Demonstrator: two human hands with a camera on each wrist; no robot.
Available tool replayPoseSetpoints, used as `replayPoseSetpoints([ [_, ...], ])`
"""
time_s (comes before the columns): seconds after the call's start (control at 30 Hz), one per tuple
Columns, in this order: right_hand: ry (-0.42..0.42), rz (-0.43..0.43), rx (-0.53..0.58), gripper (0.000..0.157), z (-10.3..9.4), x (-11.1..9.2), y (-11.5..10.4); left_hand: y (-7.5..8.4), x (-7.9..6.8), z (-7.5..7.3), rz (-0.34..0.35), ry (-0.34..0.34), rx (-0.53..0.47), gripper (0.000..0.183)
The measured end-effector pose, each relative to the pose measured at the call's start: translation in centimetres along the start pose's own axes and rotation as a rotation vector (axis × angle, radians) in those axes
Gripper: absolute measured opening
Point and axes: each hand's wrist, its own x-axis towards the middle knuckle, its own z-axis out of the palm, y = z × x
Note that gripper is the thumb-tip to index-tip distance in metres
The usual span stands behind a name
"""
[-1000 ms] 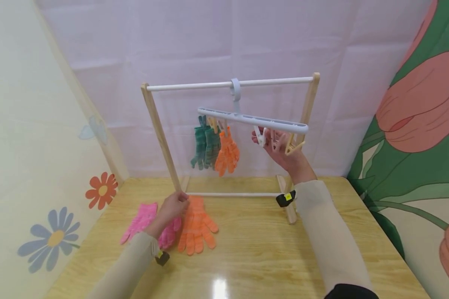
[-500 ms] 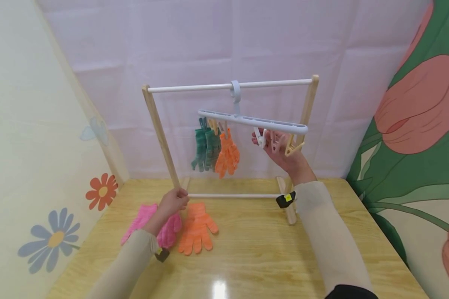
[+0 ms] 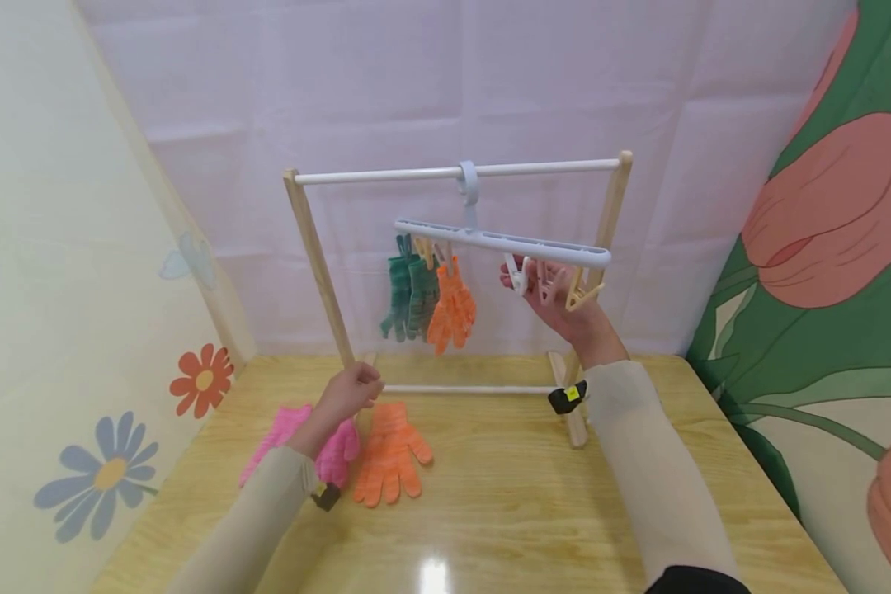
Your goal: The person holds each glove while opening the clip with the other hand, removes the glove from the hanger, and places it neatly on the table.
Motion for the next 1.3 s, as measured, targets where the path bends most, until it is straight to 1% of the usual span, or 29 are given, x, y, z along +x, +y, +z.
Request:
replayPoseSetpoints([
  [0.13, -0.001, 0.002, -0.019, 0.027, 0.1, 0.0, 0.0, 0.6, 0.2, 0.1, 0.018, 0.005, 0.001, 0.021],
  [0.37, -0.009, -0.009, -0.034, 0.029, 0.2, -0.1, 0.1, 1.9, 0.5, 0.1, 0.075, 0.024, 0.006, 0.022],
  [0.5, -0.016, -0.033, -0.066, 0.024, 0.1, 0.0, 0.3, 3.0, 0.5, -0.1, 0.085, 0.03, -0.012, 0.023],
  [0.53, -0.004, -0.037, -0.08, 0.021, 0.2, 0.0, 0.4, 3.3, 0.5, -0.1, 0.089, 0.034, -0.013, 0.023],
  [0.63, 0.035, -0.041, -0.106, 0.016, 0.1, -0.1, 0.5, 4.2, 0.6, 0.0, 0.126, 0.066, 0.034, 0.022],
  [0.73, 0.072, -0.039, -0.133, 0.017, 0.2, -0.1, 0.6, 5.2, 0.8, 0.0, 0.158, 0.089, 0.089, 0.023],
  [0.8, 0.072, -0.044, -0.131, 0.018, 0.2, -0.2, 0.7, 5.9, 0.9, 0.0, 0.173, 0.094, 0.114, 0.024],
  [0.93, 0.052, -0.051, -0.112, 0.019, 0.3, -0.3, 0.8, 7.1, 1.4, 0.3, 0.178, 0.08, 0.082, 0.03],
  [1.07, 0.026, -0.057, -0.114, 0.019, 0.3, -0.2, 0.9, 8.5, 2.2, 0.5, 0.199, 0.083, 0.037, 0.038],
  [1.3, 0.013, -0.067, -0.111, 0.022, 0.1, -0.2, 1.0, 10.7, 3.1, 0.9, 0.227, 0.101, 0.008, 0.034],
])
